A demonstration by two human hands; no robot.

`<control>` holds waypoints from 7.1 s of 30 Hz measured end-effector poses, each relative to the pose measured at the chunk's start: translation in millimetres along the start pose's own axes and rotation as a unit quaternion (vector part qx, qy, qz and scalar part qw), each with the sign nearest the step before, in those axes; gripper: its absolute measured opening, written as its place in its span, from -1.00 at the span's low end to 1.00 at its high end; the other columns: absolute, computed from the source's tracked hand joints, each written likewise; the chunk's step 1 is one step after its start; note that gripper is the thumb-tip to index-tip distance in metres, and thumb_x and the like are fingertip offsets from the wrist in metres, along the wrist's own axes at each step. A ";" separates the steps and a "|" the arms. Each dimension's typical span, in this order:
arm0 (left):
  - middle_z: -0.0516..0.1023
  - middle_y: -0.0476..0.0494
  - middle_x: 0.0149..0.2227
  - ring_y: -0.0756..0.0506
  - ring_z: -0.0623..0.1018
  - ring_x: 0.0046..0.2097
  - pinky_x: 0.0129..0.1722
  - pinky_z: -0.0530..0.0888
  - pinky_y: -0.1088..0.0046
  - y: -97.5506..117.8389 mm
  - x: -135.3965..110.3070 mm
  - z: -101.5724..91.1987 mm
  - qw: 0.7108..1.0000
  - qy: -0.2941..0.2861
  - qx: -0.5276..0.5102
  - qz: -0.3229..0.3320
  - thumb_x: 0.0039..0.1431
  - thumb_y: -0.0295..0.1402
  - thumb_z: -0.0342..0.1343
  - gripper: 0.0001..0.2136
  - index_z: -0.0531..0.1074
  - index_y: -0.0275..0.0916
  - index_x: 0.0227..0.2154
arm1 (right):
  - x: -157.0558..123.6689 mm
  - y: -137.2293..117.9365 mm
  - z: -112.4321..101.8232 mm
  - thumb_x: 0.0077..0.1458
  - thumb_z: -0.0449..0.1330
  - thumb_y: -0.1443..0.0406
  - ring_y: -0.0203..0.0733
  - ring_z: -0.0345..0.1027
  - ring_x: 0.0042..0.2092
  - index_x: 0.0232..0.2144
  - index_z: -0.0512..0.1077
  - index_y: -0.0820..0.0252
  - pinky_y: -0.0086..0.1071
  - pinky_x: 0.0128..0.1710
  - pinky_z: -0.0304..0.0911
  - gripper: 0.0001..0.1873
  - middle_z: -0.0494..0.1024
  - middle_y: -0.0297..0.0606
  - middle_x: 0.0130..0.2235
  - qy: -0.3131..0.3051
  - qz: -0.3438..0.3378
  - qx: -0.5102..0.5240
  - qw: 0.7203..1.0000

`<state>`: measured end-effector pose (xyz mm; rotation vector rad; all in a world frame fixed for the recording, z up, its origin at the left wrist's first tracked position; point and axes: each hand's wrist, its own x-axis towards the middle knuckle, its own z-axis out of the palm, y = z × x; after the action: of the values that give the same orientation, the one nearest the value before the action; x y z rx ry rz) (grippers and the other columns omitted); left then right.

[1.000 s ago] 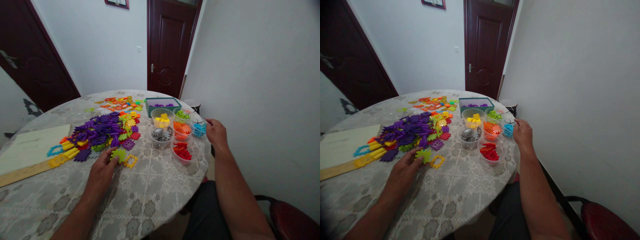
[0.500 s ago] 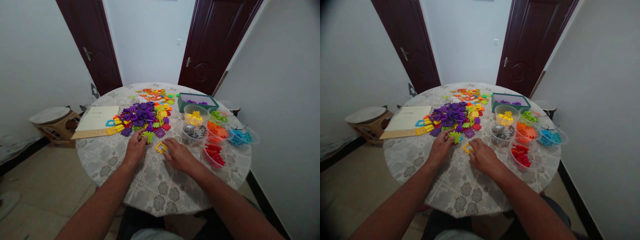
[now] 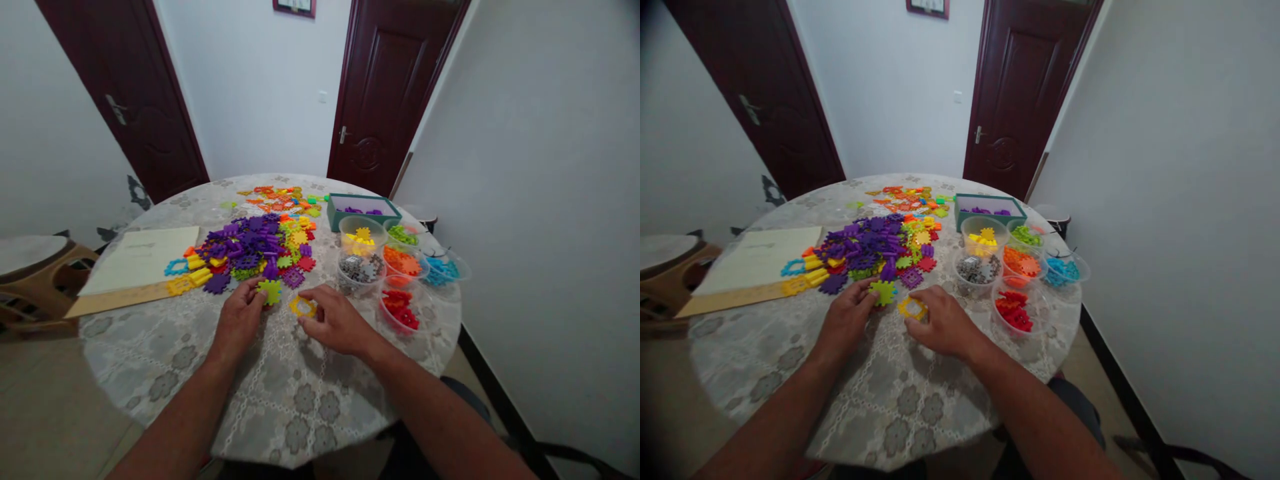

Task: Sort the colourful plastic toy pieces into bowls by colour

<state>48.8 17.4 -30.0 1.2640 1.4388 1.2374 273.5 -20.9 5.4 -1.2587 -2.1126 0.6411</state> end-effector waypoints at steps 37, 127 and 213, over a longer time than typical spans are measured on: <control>0.66 -0.24 0.03 -0.22 0.66 -0.02 0.06 0.58 0.13 6.8 -16.9 3.8 0.957 -0.272 -0.095 0.033 0.24 -0.09 0.26 -0.34 0.31 -0.13 0.37 | 21.7 -35.9 -26.4 0.26 0.24 0.40 -0.18 0.48 -0.18 -0.12 0.54 0.20 -0.37 -0.17 0.25 -0.85 0.65 -0.20 -0.18 -0.038 0.000 -0.085 0.996; 0.60 -0.10 -0.22 -0.10 0.61 -0.28 -0.28 0.54 0.35 -13.5 10.9 0.2 0.993 -0.113 0.008 0.046 0.23 -0.16 0.14 -0.42 0.33 -0.20 0.29 | 117.5 84.6 -201.7 0.09 0.26 0.48 -0.28 0.48 -0.38 0.20 0.44 0.22 -0.42 -0.36 0.46 -0.40 0.62 -0.22 -0.24 0.224 0.215 0.079 0.947; 0.63 -0.40 0.06 -0.34 0.58 0.12 0.12 0.40 0.20 -25.2 153.7 -128.1 0.832 0.035 0.545 0.096 0.29 0.20 0.01 -0.38 0.56 -0.21 0.09 | 19.6 57.2 75.2 0.28 0.15 0.30 0.11 0.44 0.13 -0.01 0.55 0.10 0.07 0.19 0.36 -0.72 0.57 0.00 0.09 0.101 -0.100 -0.165 0.976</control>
<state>-102.5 150.8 -30.9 2.1429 2.2295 0.4847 248.5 13.8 -81.1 -1.2006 -2.1939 0.0703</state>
